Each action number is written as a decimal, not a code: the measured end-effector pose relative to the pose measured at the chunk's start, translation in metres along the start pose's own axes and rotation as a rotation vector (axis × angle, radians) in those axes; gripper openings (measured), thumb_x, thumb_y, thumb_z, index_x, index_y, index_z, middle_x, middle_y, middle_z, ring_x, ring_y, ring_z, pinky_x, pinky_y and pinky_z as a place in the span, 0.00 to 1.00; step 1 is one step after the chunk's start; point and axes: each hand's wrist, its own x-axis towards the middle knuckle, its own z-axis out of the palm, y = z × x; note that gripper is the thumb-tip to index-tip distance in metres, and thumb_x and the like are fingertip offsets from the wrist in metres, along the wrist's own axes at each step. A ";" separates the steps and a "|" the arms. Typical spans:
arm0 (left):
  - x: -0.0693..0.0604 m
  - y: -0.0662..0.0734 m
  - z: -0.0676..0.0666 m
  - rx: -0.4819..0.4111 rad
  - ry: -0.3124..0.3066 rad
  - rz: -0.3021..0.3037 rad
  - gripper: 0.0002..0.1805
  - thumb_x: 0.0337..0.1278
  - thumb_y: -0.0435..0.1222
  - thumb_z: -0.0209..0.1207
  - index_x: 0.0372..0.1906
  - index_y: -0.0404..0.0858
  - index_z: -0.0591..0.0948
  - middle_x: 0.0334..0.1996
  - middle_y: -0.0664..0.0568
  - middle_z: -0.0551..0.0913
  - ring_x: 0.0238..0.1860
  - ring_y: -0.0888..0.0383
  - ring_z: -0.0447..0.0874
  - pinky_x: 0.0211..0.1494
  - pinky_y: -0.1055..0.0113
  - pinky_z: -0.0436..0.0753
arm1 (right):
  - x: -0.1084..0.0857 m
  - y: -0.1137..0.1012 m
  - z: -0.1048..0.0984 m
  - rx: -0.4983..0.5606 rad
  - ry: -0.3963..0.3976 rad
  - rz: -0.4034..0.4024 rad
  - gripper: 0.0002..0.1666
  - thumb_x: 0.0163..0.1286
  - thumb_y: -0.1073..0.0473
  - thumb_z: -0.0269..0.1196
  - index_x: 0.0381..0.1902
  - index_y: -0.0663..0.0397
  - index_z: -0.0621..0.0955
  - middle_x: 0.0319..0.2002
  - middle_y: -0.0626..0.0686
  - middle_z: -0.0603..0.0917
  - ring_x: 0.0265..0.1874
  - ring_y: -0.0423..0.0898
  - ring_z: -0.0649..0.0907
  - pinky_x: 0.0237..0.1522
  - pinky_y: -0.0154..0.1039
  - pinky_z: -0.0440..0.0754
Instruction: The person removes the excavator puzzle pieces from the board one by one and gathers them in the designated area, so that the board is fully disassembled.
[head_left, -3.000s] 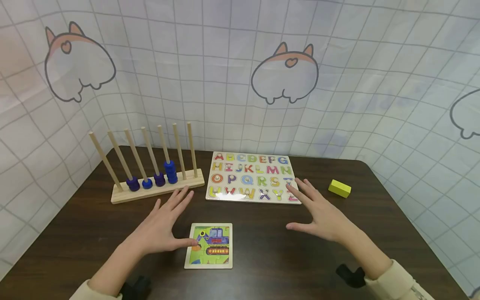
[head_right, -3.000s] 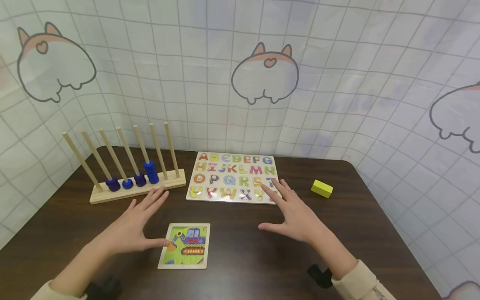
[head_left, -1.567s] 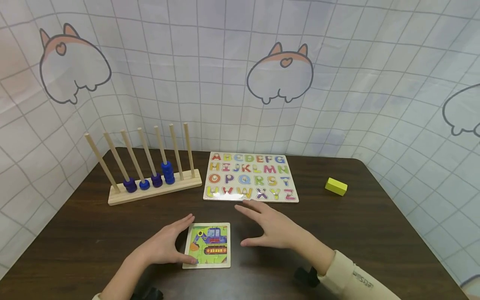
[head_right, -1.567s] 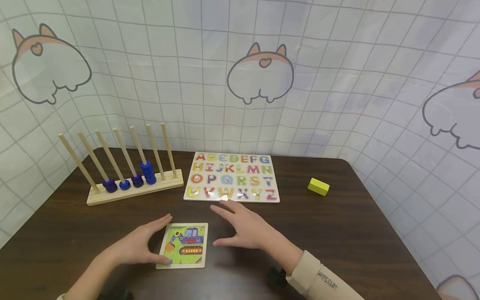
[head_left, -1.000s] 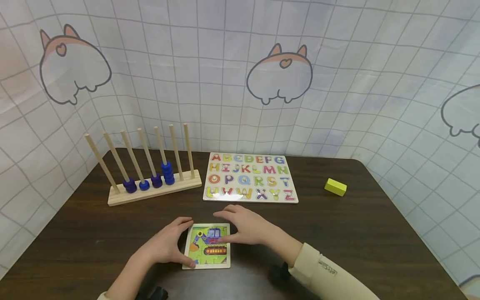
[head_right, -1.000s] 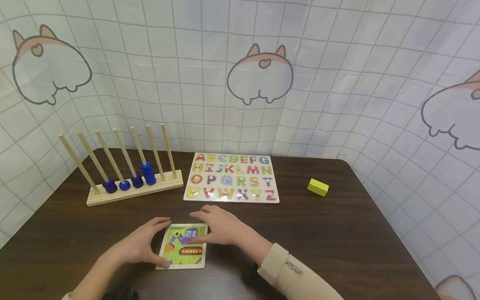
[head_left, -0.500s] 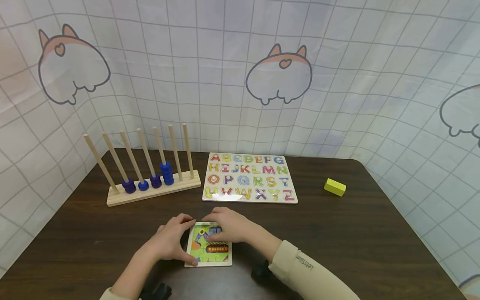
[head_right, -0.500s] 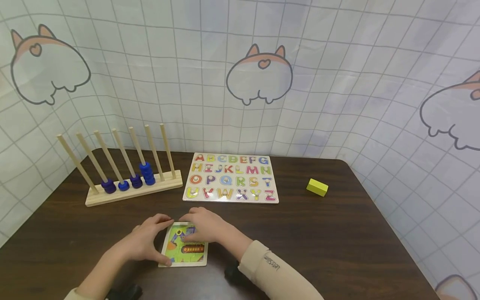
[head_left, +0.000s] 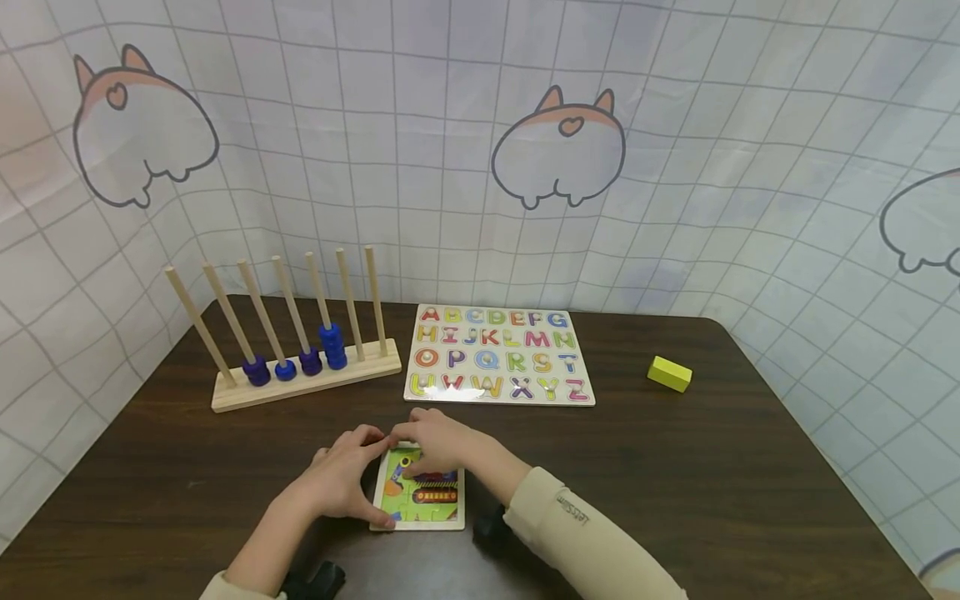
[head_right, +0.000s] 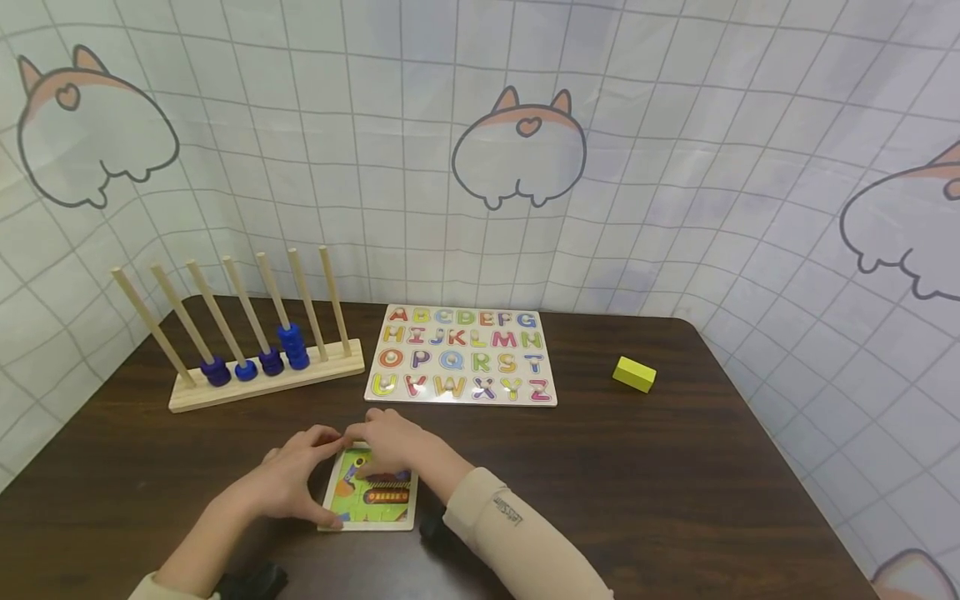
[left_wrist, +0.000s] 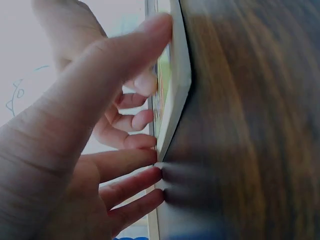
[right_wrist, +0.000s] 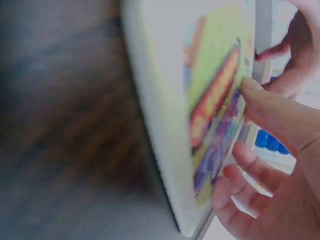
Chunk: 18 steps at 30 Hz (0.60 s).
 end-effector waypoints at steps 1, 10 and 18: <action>0.000 0.000 0.000 0.003 -0.005 -0.002 0.58 0.15 0.61 0.73 0.62 0.36 0.70 0.56 0.48 0.66 0.56 0.45 0.63 0.45 0.41 0.66 | 0.001 -0.001 -0.001 0.007 -0.016 0.009 0.23 0.55 0.49 0.68 0.49 0.39 0.78 0.40 0.45 0.72 0.37 0.41 0.69 0.38 0.31 0.71; 0.001 0.000 -0.001 -0.016 -0.038 -0.031 0.60 0.10 0.59 0.75 0.61 0.34 0.70 0.57 0.47 0.66 0.57 0.46 0.63 0.50 0.40 0.65 | 0.006 -0.006 -0.008 0.033 -0.114 0.078 0.23 0.54 0.56 0.69 0.48 0.38 0.77 0.41 0.47 0.70 0.36 0.42 0.70 0.33 0.32 0.73; 0.000 0.000 -0.002 -0.023 -0.028 -0.026 0.60 0.10 0.59 0.75 0.61 0.33 0.70 0.58 0.47 0.66 0.58 0.45 0.62 0.50 0.41 0.65 | 0.011 -0.011 -0.013 0.044 -0.150 0.096 0.21 0.52 0.59 0.71 0.42 0.41 0.75 0.40 0.47 0.68 0.36 0.41 0.70 0.34 0.32 0.73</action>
